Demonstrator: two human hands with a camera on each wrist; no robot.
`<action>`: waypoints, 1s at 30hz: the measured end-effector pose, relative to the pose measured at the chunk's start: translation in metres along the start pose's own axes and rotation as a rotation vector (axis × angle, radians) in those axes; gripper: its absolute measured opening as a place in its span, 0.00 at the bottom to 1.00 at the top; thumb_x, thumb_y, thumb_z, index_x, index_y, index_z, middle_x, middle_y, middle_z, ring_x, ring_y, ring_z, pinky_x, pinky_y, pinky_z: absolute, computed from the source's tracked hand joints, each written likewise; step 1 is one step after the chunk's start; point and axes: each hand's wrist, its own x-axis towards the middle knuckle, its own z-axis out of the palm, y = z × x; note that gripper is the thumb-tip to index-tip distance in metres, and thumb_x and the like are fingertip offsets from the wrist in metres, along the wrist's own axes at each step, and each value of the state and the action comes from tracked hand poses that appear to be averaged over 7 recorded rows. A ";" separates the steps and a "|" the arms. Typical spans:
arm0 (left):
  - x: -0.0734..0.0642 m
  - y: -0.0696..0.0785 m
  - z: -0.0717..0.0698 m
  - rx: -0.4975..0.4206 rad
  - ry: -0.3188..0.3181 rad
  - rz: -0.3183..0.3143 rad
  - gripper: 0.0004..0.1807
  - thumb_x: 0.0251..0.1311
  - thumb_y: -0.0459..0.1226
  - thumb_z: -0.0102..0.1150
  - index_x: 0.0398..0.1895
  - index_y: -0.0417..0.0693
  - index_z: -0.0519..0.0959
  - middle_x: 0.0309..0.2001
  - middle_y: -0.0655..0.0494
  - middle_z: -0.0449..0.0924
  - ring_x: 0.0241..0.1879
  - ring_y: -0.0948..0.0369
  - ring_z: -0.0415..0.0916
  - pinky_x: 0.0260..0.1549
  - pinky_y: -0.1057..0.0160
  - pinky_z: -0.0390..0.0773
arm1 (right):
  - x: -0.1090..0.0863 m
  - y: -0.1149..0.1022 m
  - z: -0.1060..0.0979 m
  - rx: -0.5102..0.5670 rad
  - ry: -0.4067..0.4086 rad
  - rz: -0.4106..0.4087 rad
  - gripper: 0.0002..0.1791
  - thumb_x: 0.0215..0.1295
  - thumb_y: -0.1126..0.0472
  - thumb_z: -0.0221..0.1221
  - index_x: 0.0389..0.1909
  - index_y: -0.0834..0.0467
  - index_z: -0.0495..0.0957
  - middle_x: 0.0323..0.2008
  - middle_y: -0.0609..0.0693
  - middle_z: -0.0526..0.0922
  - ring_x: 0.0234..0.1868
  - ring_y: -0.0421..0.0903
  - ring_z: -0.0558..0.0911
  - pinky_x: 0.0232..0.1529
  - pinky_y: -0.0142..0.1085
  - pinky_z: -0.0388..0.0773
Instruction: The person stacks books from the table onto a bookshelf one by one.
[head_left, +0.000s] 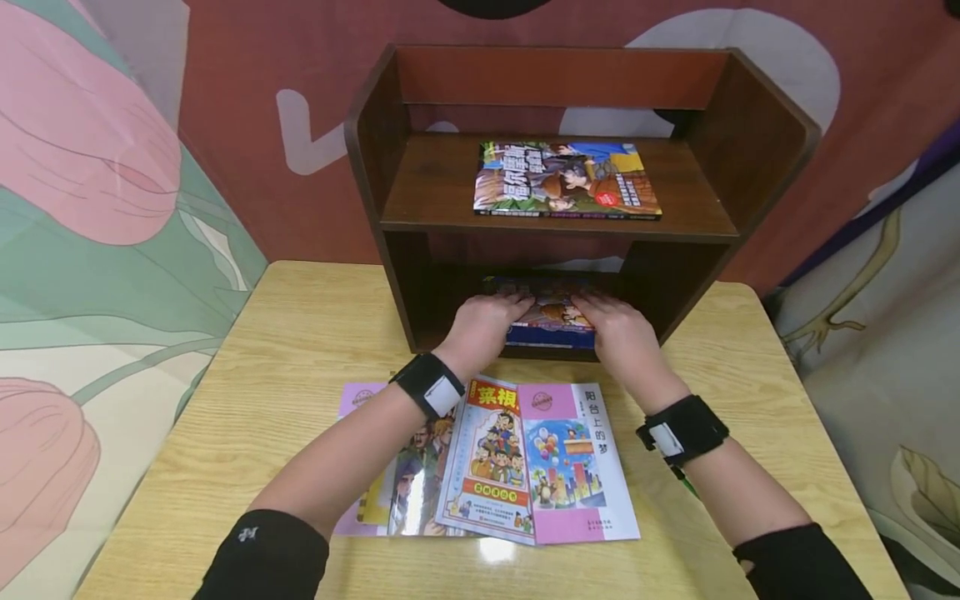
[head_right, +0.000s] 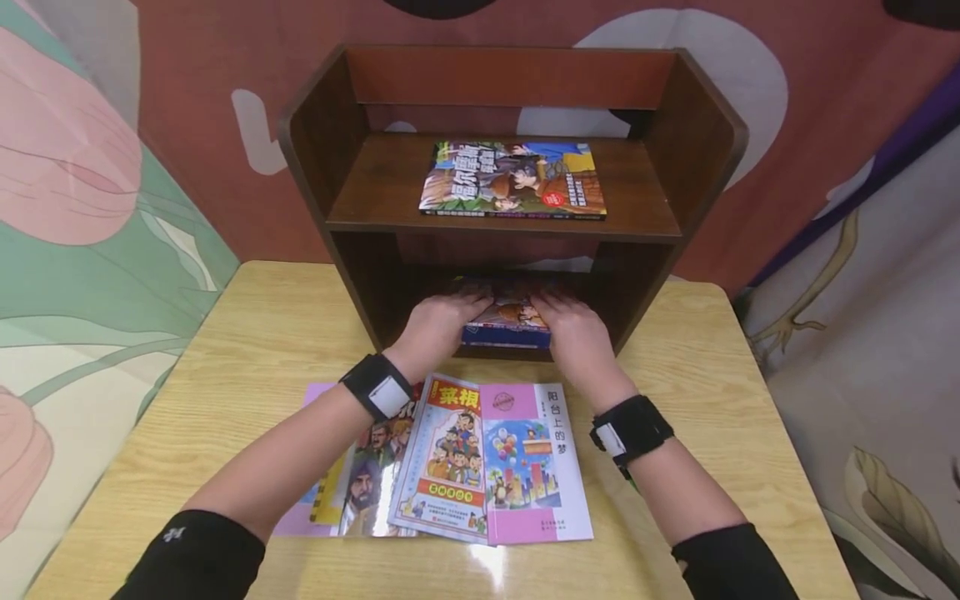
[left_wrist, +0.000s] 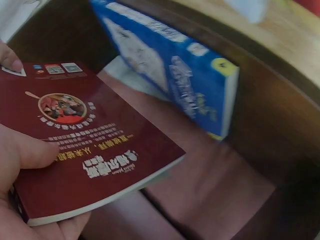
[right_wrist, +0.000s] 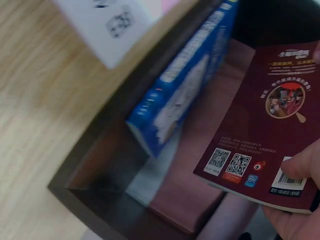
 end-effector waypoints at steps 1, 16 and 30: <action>0.000 0.000 0.003 0.000 -0.025 -0.001 0.29 0.62 0.25 0.51 0.63 0.60 0.72 0.61 0.63 0.74 0.59 0.65 0.73 0.47 0.63 0.79 | -0.001 0.002 0.004 0.000 -0.006 -0.004 0.27 0.55 0.78 0.56 0.58 0.61 0.75 0.56 0.58 0.79 0.57 0.56 0.77 0.59 0.49 0.72; -0.012 0.008 0.039 -0.012 -0.280 0.005 0.34 0.58 0.23 0.52 0.66 0.61 0.69 0.59 0.59 0.76 0.43 0.59 0.81 0.25 0.61 0.82 | -0.015 -0.001 0.026 0.011 -0.348 0.084 0.27 0.59 0.74 0.57 0.61 0.56 0.74 0.54 0.56 0.80 0.51 0.54 0.80 0.47 0.49 0.79; -0.017 0.000 0.048 -0.146 -0.456 0.064 0.38 0.59 0.44 0.62 0.71 0.53 0.59 0.71 0.47 0.58 0.68 0.52 0.62 0.59 0.57 0.72 | -0.021 0.001 0.036 0.062 -0.459 0.026 0.36 0.54 0.59 0.68 0.65 0.59 0.68 0.66 0.61 0.67 0.61 0.59 0.73 0.54 0.51 0.75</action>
